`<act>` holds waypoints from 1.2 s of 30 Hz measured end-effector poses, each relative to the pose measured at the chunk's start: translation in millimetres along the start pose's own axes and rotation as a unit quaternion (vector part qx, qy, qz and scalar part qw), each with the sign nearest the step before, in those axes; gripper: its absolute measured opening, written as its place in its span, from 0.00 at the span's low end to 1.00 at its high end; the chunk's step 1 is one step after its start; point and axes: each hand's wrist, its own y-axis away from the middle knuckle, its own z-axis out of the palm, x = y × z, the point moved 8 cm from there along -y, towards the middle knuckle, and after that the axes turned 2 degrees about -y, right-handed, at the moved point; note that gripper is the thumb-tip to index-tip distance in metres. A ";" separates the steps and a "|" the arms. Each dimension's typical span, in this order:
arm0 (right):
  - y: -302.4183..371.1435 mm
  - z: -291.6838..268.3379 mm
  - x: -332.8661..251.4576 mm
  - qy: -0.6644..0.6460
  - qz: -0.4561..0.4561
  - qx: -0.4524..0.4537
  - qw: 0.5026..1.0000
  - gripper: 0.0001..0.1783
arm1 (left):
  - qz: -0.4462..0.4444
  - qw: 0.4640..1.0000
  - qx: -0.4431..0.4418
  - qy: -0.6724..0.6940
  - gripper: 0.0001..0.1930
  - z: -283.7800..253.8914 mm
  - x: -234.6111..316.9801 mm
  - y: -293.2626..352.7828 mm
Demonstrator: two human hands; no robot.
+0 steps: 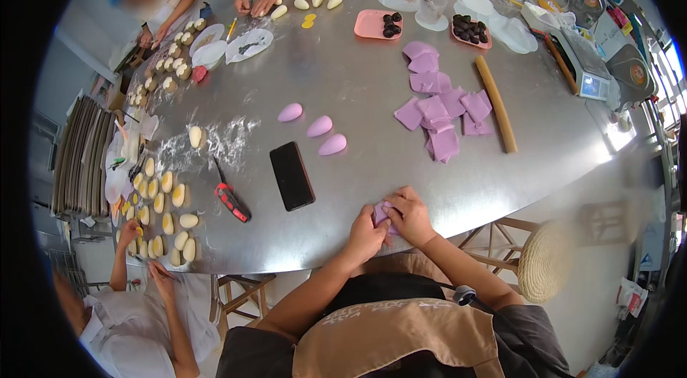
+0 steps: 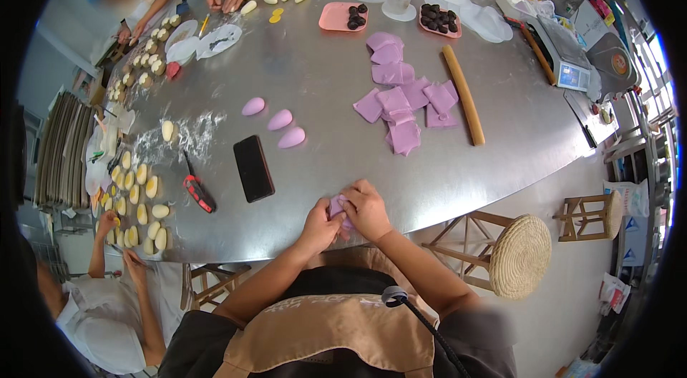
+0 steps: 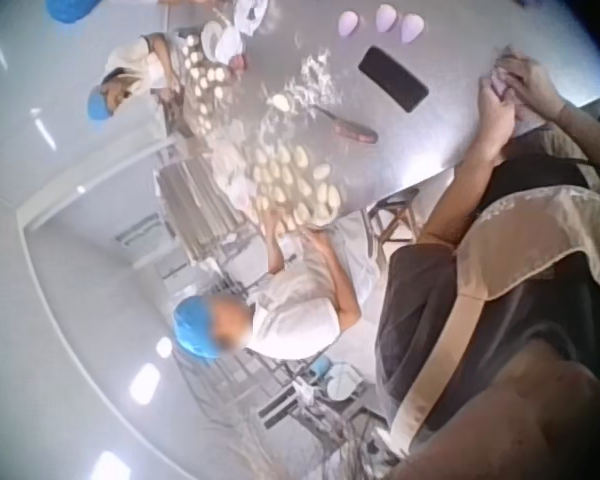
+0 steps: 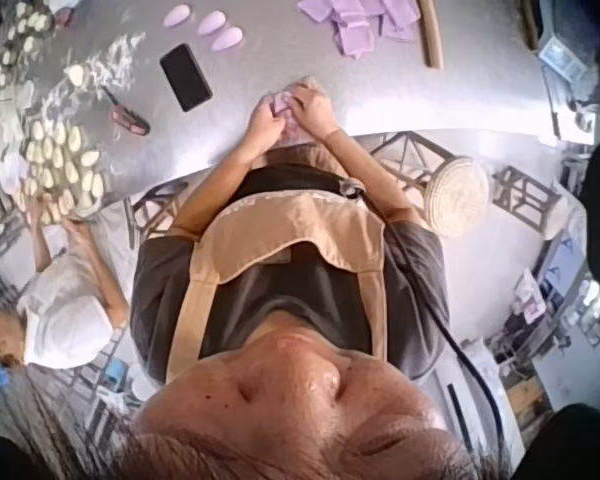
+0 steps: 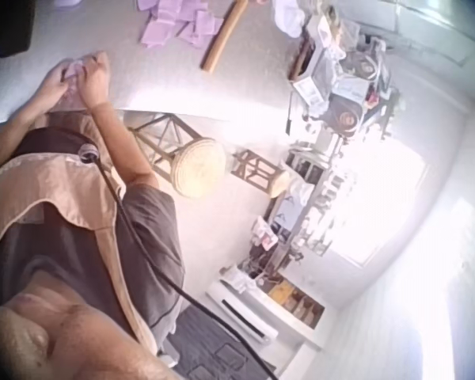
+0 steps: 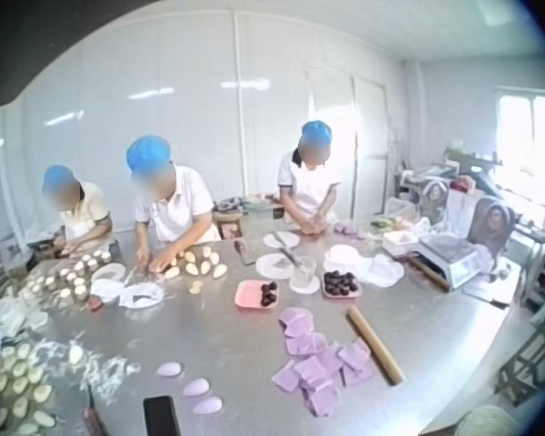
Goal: The person shapes purple dough pieces into oval forms by hand on a stainless steel table. They roll, pinch, and smooth each piece, placing finished items on the table. Other workers are also shaping dough nearby.
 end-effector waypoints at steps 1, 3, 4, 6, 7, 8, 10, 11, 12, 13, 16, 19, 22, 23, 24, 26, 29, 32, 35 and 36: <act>3.3 2.7 5.5 -0.074 0.036 -0.031 0.996 0.08 | 0.031 0.999 0.023 0.035 0.06 -1.5 1.7 0.5; 6.6 2.3 22.2 -0.221 0.109 -0.093 0.965 0.08 | 0.023 0.997 0.027 0.068 0.05 -5.3 -3.3 -1.6; 12.0 5.5 27.5 -0.290 0.151 -0.123 0.937 0.08 | 0.013 0.996 0.026 0.087 0.04 -6.1 -6.4 -1.0; 13.2 6.2 18.3 -0.232 0.150 -0.145 0.950 0.07 | -0.024 0.992 -0.032 0.119 0.08 -4.2 -8.9 1.1; 12.7 8.1 17.3 -0.192 0.160 -0.151 0.956 0.08 | -0.033 0.988 -0.049 0.145 0.09 -3.3 -6.9 1.1; 13.1 9.4 17.9 -0.152 0.170 -0.158 0.961 0.09 | -0.043 0.982 -0.066 0.172 0.11 -2.7 -4.2 2.6; 5.7 3.9 10.0 -0.030 0.078 -0.102 0.991 0.17 | -0.058 0.980 -0.101 0.163 0.15 -3.4 -1.5 8.3; -0.3 -0.5 0.7 0.009 0.020 -0.048 0.999 0.20 | -0.063 0.979 -0.106 0.160 0.15 -4.0 -1.8 8.8; -1.8 -6.0 -10.0 0.048 -0.038 0.007 0.998 0.23 | -0.068 0.979 -0.112 0.156 0.16 -4.3 -1.8 9.3; -0.9 -0.6 -3.1 0.006 0.017 -0.038 0.999 0.24 | -0.079 0.979 -0.107 0.154 0.16 -3.5 1.0 10.1; 13.4 8.4 15.7 -0.242 0.176 -0.118 0.947 0.23 | -0.051 0.983 -0.115 0.137 0.16 0.3 5.9 11.6; 24.3 -8.1 19.9 -0.604 0.265 -0.078 0.747 0.15 | 0.132 0.983 -0.112 0.060 0.16 -5.0 -6.7 12.1; 15.2 -31.6 25.8 -0.660 0.266 0.034 0.702 0.11 | 0.319 0.945 -0.034 -0.066 0.18 -17.6 15.3 39.1; 11.6 -35.8 26.2 -0.649 0.260 0.053 0.712 0.08 | 0.339 0.937 -0.024 -0.076 0.18 -20.6 23.7 46.3; 8.5 -37.6 22.5 -0.645 0.256 0.056 0.717 0.07 | 0.359 0.929 -0.014 -0.087 0.19 -22.3 33.1 53.3; 0.8 -37.7 12.0 -0.640 0.249 0.057 0.725 0.06 | 0.391 0.916 -0.004 -0.093 0.18 -23.4 48.6 61.4; -6.2 -44.0 19.1 -0.508 0.231 0.070 0.827 0.04 | 0.419 0.904 0.004 -0.087 0.17 -23.4 60.7 66.4; -17.4 -93.5 64.0 -0.234 0.144 0.163 0.948 0.04 | 0.400 0.912 0.040 -0.087 0.16 -27.3 56.1 66.1; -30.4 -176.3 119.4 0.202 0.071 0.251 0.944 0.17 | 0.263 0.963 0.027 -0.049 0.14 -30.1 23.0 49.2; -37.6 -200.0 133.2 0.273 0.100 0.261 0.920 0.18 | 0.197 0.980 0.013 -0.030 0.14 -30.3 8.1 41.0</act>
